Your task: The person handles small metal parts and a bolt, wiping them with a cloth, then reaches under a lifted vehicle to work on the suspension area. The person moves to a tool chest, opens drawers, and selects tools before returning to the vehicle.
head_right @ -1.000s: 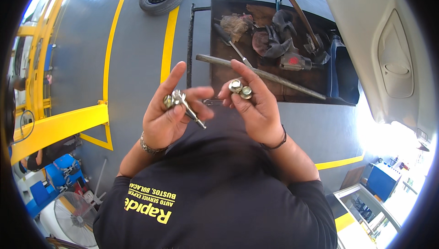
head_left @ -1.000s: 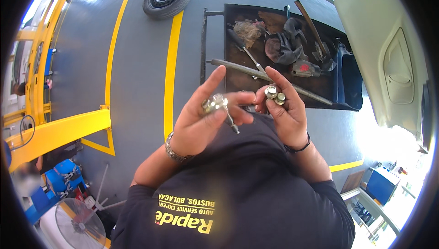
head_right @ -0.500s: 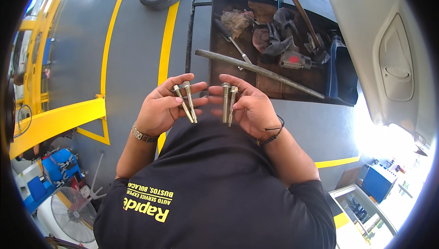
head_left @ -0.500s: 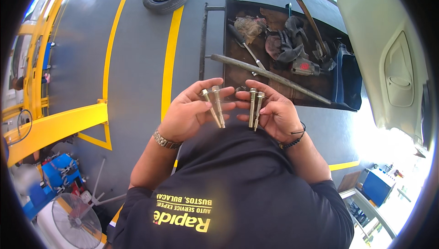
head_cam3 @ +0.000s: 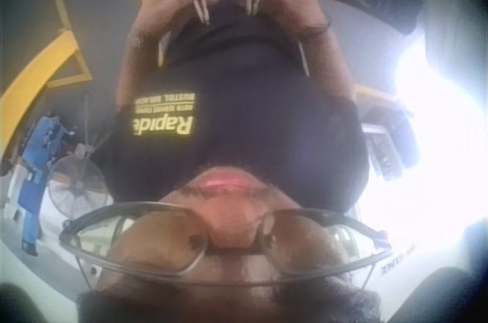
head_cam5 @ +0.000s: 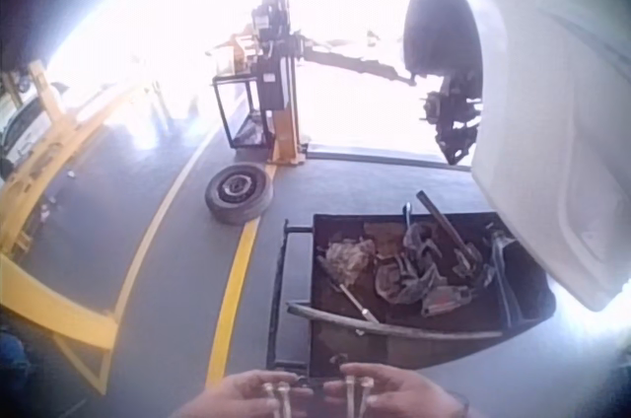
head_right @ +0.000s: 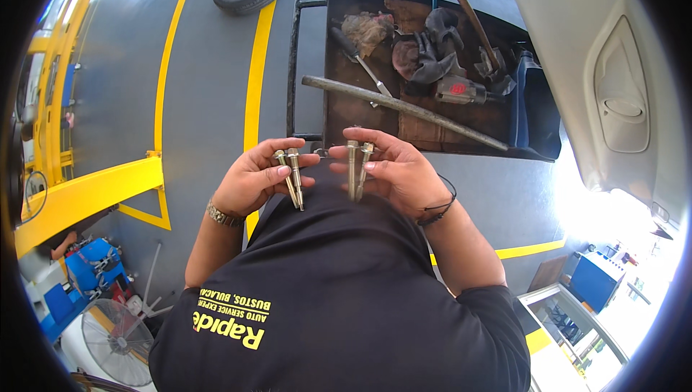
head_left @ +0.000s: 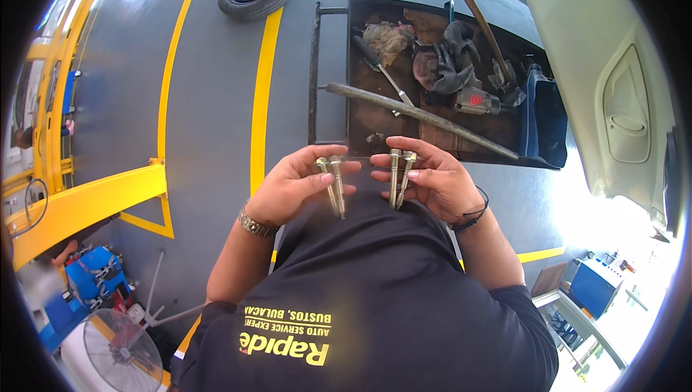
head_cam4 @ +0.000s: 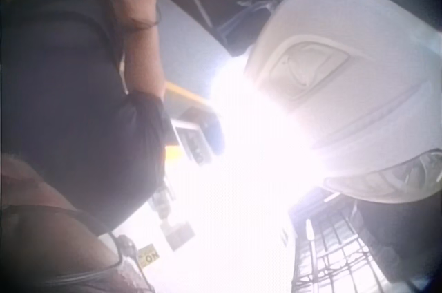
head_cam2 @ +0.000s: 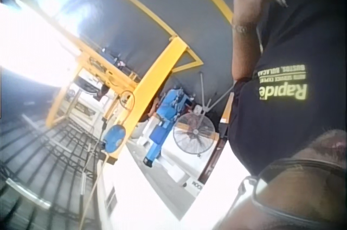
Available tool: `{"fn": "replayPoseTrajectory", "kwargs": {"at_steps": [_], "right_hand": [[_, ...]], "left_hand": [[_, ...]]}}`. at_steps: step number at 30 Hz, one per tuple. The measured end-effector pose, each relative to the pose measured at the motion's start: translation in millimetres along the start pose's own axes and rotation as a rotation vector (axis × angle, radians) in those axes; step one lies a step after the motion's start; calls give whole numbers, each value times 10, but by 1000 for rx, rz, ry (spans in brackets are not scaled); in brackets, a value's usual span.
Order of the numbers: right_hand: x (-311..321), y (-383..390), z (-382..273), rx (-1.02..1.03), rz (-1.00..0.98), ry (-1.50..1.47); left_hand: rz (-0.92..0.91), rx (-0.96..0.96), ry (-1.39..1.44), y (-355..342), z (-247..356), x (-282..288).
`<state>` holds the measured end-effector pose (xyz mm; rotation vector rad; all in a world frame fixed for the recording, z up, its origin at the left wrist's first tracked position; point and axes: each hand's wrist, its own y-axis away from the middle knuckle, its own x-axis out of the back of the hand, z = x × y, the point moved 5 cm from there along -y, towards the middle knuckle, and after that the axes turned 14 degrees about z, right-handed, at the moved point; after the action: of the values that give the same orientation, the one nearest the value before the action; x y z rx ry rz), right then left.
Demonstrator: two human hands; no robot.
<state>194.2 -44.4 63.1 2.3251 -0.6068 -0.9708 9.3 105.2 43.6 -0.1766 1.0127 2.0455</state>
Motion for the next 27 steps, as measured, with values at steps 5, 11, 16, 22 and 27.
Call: {"fn": "replayPoseTrajectory", "kwargs": {"at_steps": [5,11,16,22,27], "right_hand": [[52,-37,-19,3,9,25],[82,-47,-66,31,2,35],[102,-12,-90,36,5,90],[140,33,-87,59,-31,239],[174,13,-142,59,-101,241]], "left_hand": [[-15,-13,8,-59,57,-16],[-72,-23,-6,-142,132,-143],[-160,-26,-33,-165,165,-238],[-227,-35,-96,-124,157,-298],[-244,-4,-95,-141,159,-307]]}}
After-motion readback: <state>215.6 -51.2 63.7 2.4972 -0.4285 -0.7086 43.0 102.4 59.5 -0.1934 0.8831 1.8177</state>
